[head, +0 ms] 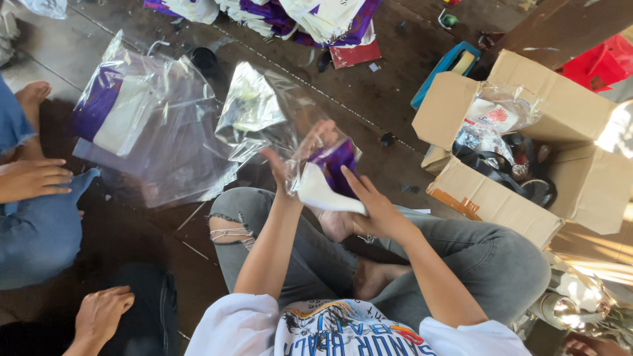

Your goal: The person sits on the floor and packs folded purple and white garments into clear plastic bags. They seal the bags using a handheld heat sealer and place the finished packages on the floor.

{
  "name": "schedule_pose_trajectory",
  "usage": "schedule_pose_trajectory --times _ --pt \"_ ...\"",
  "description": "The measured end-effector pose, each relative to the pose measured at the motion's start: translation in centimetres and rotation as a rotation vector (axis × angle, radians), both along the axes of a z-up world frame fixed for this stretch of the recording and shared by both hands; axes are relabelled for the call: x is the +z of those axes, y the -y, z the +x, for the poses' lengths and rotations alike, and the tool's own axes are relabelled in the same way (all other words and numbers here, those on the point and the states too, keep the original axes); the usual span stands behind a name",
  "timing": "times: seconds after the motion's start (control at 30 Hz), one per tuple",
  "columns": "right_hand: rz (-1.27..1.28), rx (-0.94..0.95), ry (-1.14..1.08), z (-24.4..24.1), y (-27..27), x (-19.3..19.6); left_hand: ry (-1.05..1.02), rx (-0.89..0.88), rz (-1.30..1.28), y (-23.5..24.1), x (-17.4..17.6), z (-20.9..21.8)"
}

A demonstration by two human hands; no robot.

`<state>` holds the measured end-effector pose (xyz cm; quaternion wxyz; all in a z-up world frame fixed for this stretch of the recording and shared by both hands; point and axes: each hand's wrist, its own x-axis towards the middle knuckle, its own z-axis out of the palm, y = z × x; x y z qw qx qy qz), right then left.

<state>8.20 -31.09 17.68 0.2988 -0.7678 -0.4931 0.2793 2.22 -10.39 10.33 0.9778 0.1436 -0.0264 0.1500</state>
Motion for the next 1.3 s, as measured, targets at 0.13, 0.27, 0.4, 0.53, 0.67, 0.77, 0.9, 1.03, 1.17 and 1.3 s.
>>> schedule_pose_trajectory --times 0.13,0.27,0.4,0.53,0.67,0.77,0.9,1.03,1.17,1.3 --pt "0.125 0.076 -0.072 0.1 0.2 1.3 0.210 -0.026 -0.154 -1.8 -12.2 3.4" --pt "0.428 0.124 -0.309 0.0 0.2 0.8 0.205 0.040 0.189 1.2 -1.4 1.0" --pt "0.461 -0.060 -0.095 2.0 0.7 -2.7 0.052 0.021 0.170 0.2 -10.6 0.9" --pt "-0.064 -0.274 0.519 1.0 0.5 -3.8 -0.304 0.174 0.386 2.7 -2.1 0.1" --pt "-0.078 -0.385 0.686 1.7 0.1 -4.6 -0.445 0.279 0.399 5.8 2.9 -0.6" --pt "-0.121 -0.168 0.471 1.1 -0.8 -0.7 -0.557 0.193 0.409 6.6 -6.0 -0.3" --pt "-0.094 -0.103 0.245 1.2 -0.9 2.8 -0.153 0.091 0.169 5.3 -2.1 -1.5" --pt "0.115 -0.064 -0.256 2.9 -0.1 1.8 -0.091 -0.013 0.077 5.3 -3.4 -1.9" --pt "0.300 0.023 -0.611 3.9 0.2 5.7 -0.014 -0.152 -0.045 5.5 -5.7 -2.5" --pt "0.185 -0.161 -0.119 2.5 -0.8 3.0 -0.046 -0.113 -0.093 4.0 -8.4 -2.9"
